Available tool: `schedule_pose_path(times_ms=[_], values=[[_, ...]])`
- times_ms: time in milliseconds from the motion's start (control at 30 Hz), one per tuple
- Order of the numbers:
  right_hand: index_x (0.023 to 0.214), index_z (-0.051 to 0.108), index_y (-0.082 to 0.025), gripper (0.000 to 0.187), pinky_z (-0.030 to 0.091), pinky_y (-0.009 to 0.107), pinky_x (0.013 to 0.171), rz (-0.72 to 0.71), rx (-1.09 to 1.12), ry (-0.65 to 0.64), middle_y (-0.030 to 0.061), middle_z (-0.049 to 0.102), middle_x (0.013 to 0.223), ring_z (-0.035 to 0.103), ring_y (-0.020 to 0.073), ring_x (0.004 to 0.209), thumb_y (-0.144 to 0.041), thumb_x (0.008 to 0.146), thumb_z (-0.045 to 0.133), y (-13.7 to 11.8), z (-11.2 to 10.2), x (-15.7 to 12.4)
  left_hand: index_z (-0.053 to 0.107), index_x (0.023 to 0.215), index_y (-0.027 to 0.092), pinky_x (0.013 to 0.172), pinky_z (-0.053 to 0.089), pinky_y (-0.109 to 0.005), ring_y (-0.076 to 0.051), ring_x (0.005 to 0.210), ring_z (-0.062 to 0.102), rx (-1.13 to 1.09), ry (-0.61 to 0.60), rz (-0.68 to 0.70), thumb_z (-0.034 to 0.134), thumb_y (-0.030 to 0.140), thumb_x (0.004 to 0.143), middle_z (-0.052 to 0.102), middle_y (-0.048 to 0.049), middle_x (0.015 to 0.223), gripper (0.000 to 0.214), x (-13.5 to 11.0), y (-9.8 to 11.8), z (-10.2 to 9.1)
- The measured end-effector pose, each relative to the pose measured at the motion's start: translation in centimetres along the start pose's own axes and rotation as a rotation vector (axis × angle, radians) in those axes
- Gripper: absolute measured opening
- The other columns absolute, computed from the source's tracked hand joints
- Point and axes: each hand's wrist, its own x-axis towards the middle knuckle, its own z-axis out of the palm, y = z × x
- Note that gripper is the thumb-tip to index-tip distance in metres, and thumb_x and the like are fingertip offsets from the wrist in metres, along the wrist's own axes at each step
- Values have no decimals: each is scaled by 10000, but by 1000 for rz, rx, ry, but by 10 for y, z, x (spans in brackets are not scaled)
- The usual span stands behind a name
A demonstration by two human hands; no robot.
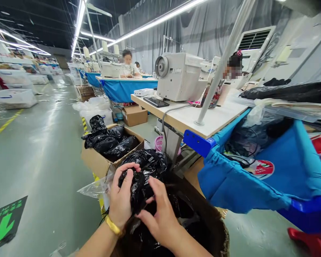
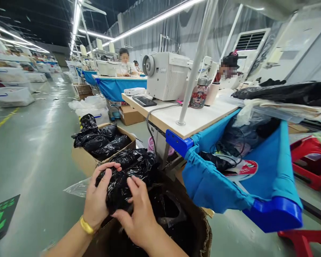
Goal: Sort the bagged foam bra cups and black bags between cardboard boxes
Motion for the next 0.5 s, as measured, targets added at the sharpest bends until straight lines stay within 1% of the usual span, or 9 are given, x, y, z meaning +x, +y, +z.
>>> schedule_pose_path(times_ms=[67,100,167,233,300,333,400,433,500], values=[[1577,409,-380,742,578,432,1036,-54,9,-61,106,494,1503,553,278,1355,-160,909,646,-1,-1,8,670,1165,271,878,641,-372,-235,1026,731,-198,-124,-255,503,527,1023,757,-61,1157,337,-6,6,5],[1510,510,-370,649,566,436,1051,-57,13,-75,88,577,1407,602,259,1290,-137,910,602,2,-5,10,673,1216,273,938,635,-395,-258,1108,722,-243,-225,-287,479,557,1019,750,-77,1231,396,-7,7,4],[1320,662,-325,442,610,399,938,56,48,10,56,699,1179,701,231,1067,-166,918,572,20,-24,13,635,1370,301,1120,544,-447,-292,1342,612,-149,-386,-219,491,580,1002,667,-78,1439,483,-8,1,-7],[1212,683,-269,303,637,370,750,314,83,273,57,743,1067,731,245,905,-305,915,633,48,-53,17,553,1477,349,1188,476,-490,-308,1446,513,119,-383,-96,569,571,969,564,-48,1567,555,-9,-11,-25],[1219,646,-222,420,621,357,607,576,106,584,87,745,1081,732,275,862,-431,858,697,85,-82,28,570,1441,368,1091,550,-472,-299,1320,611,379,-230,11,614,535,956,612,-42,1508,515,-14,-25,-43],[1188,643,-199,451,617,356,592,643,123,668,96,741,1080,732,285,875,-430,810,727,105,-95,36,608,1381,357,1030,577,-434,-276,1223,659,459,-150,74,607,498,968,661,-44,1430,437,-19,-32,-50],[1106,640,-174,400,625,358,616,707,141,758,90,733,1035,729,274,868,-362,769,744,144,-111,60,662,1253,321,955,579,-336,-216,1074,696,546,-99,285,592,369,989,735,-38,1241,277,-33,-45,-54],[1077,635,-169,350,627,352,633,711,129,773,76,725,1002,723,251,848,-334,787,740,163,-114,74,672,1218,302,945,565,-291,-190,1031,700,573,-147,443,600,301,982,757,-32,1154,247,-40,-51,-52],[1055,634,-158,254,617,323,647,674,77,784,46,701,950,698,195,791,-320,881,722,198,-114,102,688,1215,284,932,537,-256,-168,1008,709,648,-323,771,606,214,959,791,-22,1064,277,-51,-60,-43]])
